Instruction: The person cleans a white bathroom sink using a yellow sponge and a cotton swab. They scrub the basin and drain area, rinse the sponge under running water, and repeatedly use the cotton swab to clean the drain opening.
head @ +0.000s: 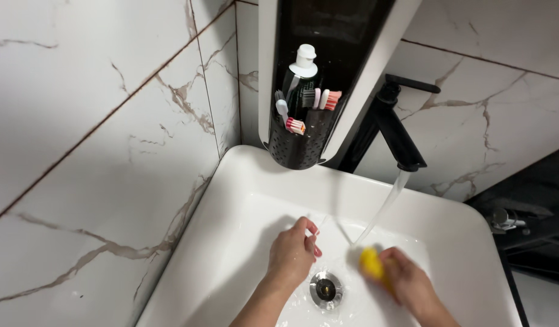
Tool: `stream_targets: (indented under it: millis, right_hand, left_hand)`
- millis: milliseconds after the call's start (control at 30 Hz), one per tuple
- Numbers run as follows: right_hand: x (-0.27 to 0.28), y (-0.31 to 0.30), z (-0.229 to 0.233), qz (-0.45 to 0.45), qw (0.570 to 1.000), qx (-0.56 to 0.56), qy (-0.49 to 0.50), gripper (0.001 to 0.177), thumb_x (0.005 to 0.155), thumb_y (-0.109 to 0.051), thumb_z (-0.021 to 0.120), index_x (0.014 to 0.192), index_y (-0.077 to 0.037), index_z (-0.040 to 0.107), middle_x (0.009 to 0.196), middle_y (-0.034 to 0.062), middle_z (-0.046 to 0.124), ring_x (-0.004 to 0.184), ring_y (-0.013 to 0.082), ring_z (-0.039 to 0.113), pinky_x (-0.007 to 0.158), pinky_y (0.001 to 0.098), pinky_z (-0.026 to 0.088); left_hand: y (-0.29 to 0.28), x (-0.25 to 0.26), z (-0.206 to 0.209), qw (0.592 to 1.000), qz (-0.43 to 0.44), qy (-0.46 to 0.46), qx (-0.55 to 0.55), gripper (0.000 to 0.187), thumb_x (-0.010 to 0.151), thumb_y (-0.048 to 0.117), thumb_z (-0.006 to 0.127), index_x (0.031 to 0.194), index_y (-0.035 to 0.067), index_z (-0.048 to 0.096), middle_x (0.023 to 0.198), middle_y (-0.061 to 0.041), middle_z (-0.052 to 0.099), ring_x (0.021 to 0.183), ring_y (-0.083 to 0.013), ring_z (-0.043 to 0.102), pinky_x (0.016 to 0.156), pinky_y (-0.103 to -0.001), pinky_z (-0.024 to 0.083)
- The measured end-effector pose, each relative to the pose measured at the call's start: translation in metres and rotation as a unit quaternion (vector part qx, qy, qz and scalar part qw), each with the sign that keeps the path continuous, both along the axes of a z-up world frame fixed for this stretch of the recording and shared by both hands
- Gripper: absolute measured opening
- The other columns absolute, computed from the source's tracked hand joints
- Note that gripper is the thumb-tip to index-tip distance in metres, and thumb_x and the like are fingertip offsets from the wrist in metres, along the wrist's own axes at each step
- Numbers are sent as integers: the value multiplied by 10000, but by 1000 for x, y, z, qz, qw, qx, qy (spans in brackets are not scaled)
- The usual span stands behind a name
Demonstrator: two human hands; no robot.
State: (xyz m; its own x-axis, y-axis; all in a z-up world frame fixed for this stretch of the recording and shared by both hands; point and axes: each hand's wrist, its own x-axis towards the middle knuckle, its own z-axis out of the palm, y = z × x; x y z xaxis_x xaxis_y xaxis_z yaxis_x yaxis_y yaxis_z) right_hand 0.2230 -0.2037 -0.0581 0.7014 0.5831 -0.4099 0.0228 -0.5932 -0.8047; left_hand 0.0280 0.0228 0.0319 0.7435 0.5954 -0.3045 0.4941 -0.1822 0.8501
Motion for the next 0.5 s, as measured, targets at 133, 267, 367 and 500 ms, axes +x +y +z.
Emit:
stream_targets:
  millis: [133, 267, 367, 500]
  right_hand:
    - [0, 46, 58, -117, 977, 36, 175, 657, 1006, -670, 432, 1267, -112, 661, 932, 131, 556, 798, 233, 561, 745, 468, 509]
    - [-23, 96, 111, -83, 930, 182, 309, 603, 923, -508, 538, 1308, -46, 578, 949, 95, 633, 754, 190, 616, 739, 397, 589]
    - [-30, 114, 135, -90, 911, 225, 334, 577, 924, -445, 493, 1319, -29, 557, 1008, 113, 680, 760, 199, 639, 654, 361, 564]
    - [-42, 113, 166, 115, 868, 310, 370, 486, 1036, -457, 512, 1485, -270, 522, 1163, 137, 694, 714, 133, 519, 565, 262, 466]
  left_hand:
    - [-3, -1, -4, 999, -23, -7, 36, 87, 992, 160, 542, 1072, 142, 571, 756, -8, 763, 712, -133, 747, 713, -340, 553]
    - [-2, 0, 3, 1000, -28, 8, 0, 83, 992, 173, 542, 1051, 124, 572, 750, -31, 754, 702, -142, 759, 723, -332, 564]
    - [-4, -1, 7, 998, -51, 33, -32, 105, 990, 158, 528, 1068, 107, 576, 764, -46, 741, 686, -160, 753, 707, -336, 582]
    - [-11, -3, 9, 993, -87, -5, -74, 188, 986, 133, 478, 1134, 101, 589, 766, -69, 721, 657, -170, 732, 668, -345, 615]
